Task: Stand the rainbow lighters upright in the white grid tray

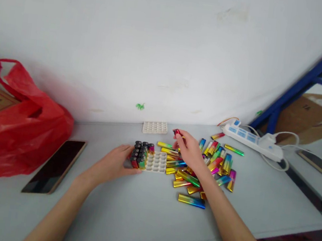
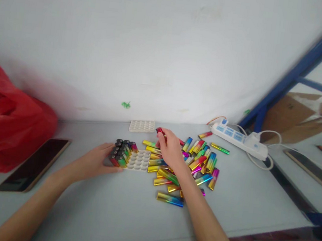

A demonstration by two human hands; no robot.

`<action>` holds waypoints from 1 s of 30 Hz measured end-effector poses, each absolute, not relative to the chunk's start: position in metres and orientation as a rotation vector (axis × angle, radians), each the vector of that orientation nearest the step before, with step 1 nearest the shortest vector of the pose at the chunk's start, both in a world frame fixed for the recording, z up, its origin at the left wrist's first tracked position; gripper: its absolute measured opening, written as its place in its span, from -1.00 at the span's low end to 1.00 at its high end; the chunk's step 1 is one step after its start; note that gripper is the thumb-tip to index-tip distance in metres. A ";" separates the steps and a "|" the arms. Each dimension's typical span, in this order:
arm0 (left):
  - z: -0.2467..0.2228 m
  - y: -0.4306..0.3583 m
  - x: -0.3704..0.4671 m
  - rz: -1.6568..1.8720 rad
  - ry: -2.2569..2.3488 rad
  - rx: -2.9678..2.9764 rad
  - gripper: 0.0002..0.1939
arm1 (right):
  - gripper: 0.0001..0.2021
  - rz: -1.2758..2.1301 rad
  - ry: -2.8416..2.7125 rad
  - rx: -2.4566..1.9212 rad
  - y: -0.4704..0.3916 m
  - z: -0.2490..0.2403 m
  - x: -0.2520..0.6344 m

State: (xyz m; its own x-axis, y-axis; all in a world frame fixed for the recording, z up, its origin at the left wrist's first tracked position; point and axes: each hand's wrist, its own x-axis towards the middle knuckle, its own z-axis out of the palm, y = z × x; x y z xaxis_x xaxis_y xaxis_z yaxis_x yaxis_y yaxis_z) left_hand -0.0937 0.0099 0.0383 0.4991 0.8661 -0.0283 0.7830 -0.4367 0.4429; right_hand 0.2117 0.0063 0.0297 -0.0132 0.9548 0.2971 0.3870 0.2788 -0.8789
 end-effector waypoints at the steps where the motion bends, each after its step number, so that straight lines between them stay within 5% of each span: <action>1: 0.038 0.010 -0.094 0.291 1.360 2.346 -0.51 | -0.67 0.874 -1.506 -1.262 0.004 0.031 0.208; 6: 0.036 0.010 -0.095 0.340 1.322 2.312 -0.50 | -0.57 1.361 -1.292 -1.169 -0.007 0.039 0.189; 13: 0.035 0.010 -0.096 0.319 1.329 2.316 -0.48 | -0.44 0.778 -1.555 -1.338 -0.011 0.040 0.179; 30: 0.040 0.008 -0.095 0.263 1.342 2.315 -0.48 | -0.54 0.568 -1.676 -1.462 -0.013 0.037 0.178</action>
State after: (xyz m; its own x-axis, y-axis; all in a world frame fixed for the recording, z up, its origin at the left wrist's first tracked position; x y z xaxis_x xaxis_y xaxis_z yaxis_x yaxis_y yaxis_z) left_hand -0.0947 0.0079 0.0395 0.5085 0.8591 -0.0586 0.7735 -0.4259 0.4694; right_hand 0.1779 -0.0128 0.0369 0.0116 0.9586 0.2844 0.5881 0.2235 -0.7773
